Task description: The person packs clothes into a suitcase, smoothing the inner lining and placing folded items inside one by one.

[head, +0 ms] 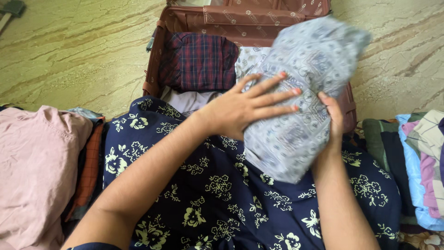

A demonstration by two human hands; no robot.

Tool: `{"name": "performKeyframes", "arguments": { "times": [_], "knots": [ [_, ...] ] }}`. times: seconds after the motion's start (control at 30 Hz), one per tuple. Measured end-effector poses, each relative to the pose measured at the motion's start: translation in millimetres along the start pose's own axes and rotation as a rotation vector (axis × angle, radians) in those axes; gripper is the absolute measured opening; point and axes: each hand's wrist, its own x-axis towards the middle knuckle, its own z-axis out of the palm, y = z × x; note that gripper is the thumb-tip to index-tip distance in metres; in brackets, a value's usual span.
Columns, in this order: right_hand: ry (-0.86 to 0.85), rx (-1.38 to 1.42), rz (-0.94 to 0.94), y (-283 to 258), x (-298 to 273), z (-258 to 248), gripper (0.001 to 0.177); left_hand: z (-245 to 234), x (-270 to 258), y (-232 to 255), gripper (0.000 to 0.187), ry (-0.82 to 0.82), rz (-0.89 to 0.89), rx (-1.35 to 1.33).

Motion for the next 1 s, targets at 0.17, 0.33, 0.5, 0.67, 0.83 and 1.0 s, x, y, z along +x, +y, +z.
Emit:
{"name": "performKeyframes", "arguments": {
  "times": [0.17,0.33,0.5,0.67,0.83,1.0],
  "knots": [
    [-0.024,0.009,-0.122,2.4,6.7,-7.8,0.059,7.2,-15.6,-24.4,0.108,-0.328,-0.355,-0.581],
    [-0.054,-0.093,-0.151,24.4,3.8,4.0,0.058,60.5,-24.6,-53.2,0.095,0.127,-0.802,-1.201],
    [-0.136,-0.166,0.031,48.2,-8.0,26.3,0.055,97.0,-21.0,-53.4,0.100,0.207,-1.021,-1.525],
    [-0.242,-0.240,-0.003,54.0,-13.3,30.8,0.060,95.6,-8.4,-28.5,0.100,0.220,-1.035,-2.229],
    [-0.286,-0.238,-0.022,56.9,-12.3,25.5,0.063,110.8,4.0,-5.1,0.090,0.480,-0.890,-2.572],
    [-0.239,-0.181,0.006,58.7,-12.1,29.7,0.063,122.1,-1.8,-1.0,0.084,0.585,-0.796,-2.632]
  ]
}}
